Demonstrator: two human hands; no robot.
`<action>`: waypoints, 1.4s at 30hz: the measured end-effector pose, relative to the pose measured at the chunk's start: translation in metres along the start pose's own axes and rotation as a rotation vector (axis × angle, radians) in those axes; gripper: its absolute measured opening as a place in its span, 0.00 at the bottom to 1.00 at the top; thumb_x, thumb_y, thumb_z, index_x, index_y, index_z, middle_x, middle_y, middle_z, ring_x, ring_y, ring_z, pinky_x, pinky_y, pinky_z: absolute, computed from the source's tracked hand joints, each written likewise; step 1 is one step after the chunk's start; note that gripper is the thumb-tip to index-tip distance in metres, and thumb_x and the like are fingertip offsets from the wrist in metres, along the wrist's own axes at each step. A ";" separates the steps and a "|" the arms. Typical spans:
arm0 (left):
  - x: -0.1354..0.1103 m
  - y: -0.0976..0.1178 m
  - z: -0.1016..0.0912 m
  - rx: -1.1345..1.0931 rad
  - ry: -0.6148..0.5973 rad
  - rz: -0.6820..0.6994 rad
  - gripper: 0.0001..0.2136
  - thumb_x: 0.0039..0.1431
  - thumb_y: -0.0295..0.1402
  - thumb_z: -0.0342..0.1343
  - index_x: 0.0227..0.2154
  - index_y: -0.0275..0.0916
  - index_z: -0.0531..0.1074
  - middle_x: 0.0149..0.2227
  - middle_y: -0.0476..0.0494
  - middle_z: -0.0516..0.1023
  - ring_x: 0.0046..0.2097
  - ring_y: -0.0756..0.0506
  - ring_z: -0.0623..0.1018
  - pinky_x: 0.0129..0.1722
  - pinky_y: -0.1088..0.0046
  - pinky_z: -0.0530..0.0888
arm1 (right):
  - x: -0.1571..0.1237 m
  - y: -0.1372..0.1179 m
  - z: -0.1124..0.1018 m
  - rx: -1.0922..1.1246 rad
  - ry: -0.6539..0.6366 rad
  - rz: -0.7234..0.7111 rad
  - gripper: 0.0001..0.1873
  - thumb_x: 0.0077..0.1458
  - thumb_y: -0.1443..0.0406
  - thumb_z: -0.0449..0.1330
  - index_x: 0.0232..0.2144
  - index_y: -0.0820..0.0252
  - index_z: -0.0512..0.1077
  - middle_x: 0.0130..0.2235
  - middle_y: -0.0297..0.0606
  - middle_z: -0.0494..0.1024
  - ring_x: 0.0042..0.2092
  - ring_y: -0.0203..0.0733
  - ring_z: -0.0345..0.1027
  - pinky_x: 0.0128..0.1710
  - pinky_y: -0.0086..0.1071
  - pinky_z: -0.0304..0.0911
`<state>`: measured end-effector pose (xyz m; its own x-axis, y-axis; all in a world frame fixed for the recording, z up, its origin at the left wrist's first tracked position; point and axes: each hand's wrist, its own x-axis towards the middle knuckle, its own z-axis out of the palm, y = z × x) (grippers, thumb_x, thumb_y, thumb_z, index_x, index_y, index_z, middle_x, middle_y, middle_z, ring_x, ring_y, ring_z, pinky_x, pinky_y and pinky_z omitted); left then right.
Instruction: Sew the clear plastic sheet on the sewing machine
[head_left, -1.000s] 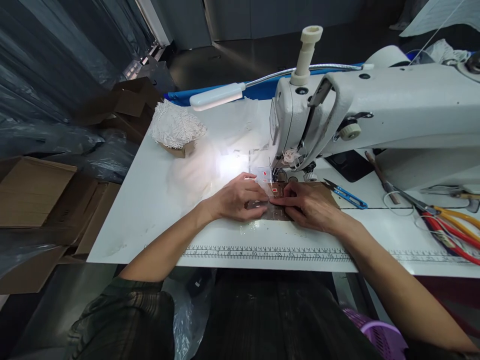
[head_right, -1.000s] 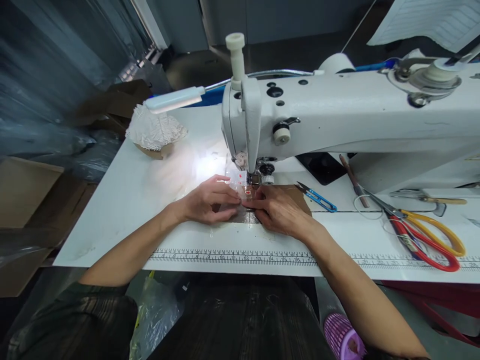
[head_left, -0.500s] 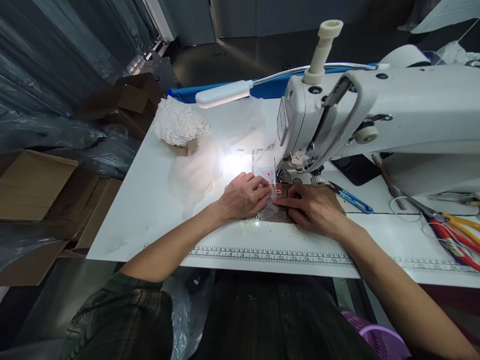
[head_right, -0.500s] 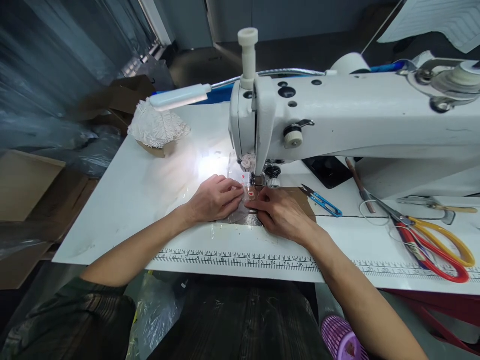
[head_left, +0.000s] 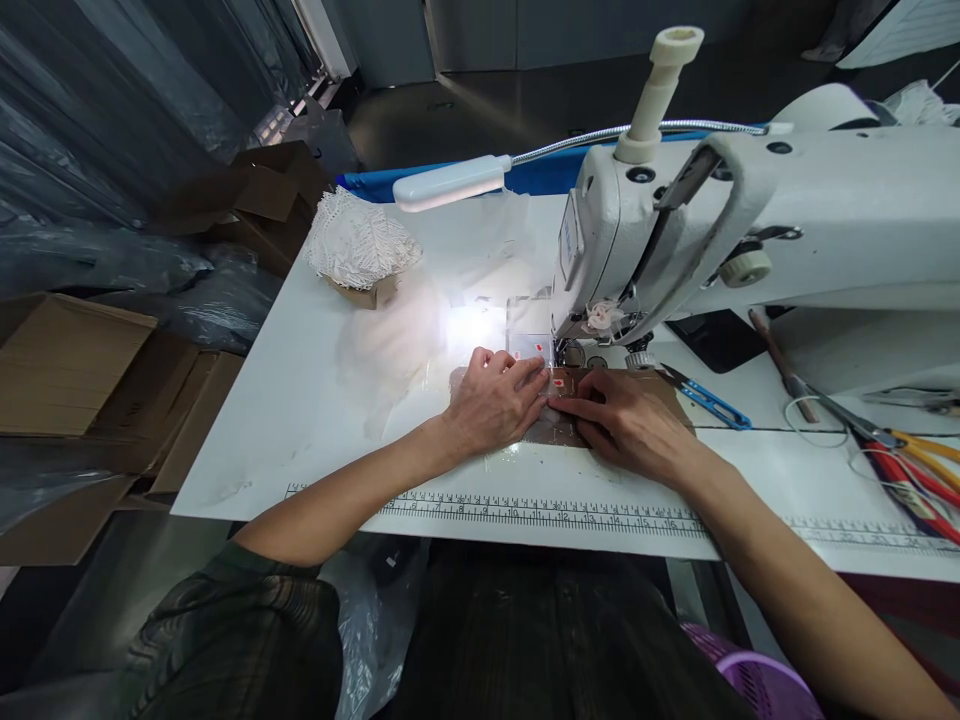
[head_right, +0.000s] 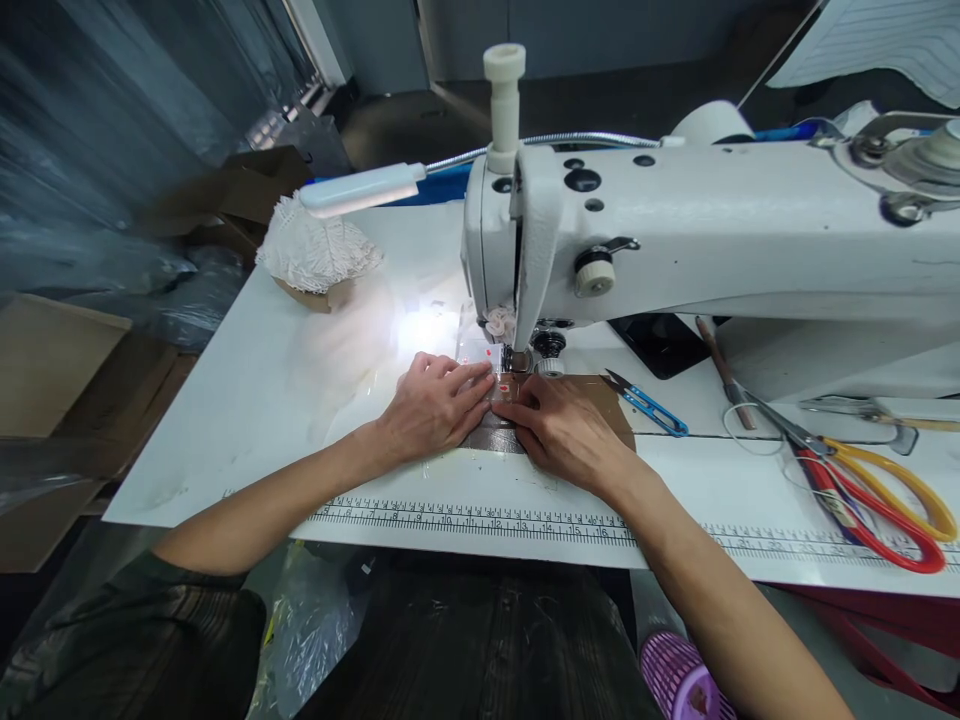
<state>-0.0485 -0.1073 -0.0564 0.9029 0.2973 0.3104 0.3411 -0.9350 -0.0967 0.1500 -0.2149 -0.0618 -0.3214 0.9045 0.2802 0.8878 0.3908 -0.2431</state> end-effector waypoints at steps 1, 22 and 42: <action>0.001 0.000 0.001 0.003 0.004 -0.009 0.15 0.68 0.38 0.44 0.50 0.38 0.71 0.55 0.41 0.72 0.42 0.41 0.71 0.38 0.60 0.62 | 0.001 0.000 0.001 -0.013 0.004 -0.003 0.18 0.60 0.68 0.52 0.49 0.54 0.75 0.39 0.43 0.71 0.37 0.42 0.64 0.38 0.36 0.63; 0.019 -0.031 0.012 -0.145 -0.028 0.106 0.18 0.68 0.39 0.42 0.51 0.37 0.72 0.57 0.38 0.71 0.45 0.39 0.71 0.43 0.55 0.64 | 0.003 -0.005 0.005 -0.115 0.047 0.094 0.18 0.61 0.68 0.51 0.49 0.58 0.75 0.40 0.47 0.71 0.36 0.43 0.65 0.30 0.33 0.64; 0.019 -0.025 0.014 -0.073 0.011 0.092 0.18 0.68 0.40 0.42 0.51 0.37 0.70 0.57 0.38 0.71 0.44 0.40 0.71 0.42 0.57 0.63 | 0.004 -0.001 0.006 -0.026 0.069 0.129 0.18 0.61 0.66 0.51 0.47 0.55 0.77 0.40 0.45 0.72 0.36 0.42 0.67 0.32 0.33 0.64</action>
<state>-0.0367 -0.0753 -0.0615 0.9265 0.2081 0.3135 0.2368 -0.9699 -0.0561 0.1462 -0.2110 -0.0663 -0.1813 0.9328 0.3116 0.9290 0.2664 -0.2570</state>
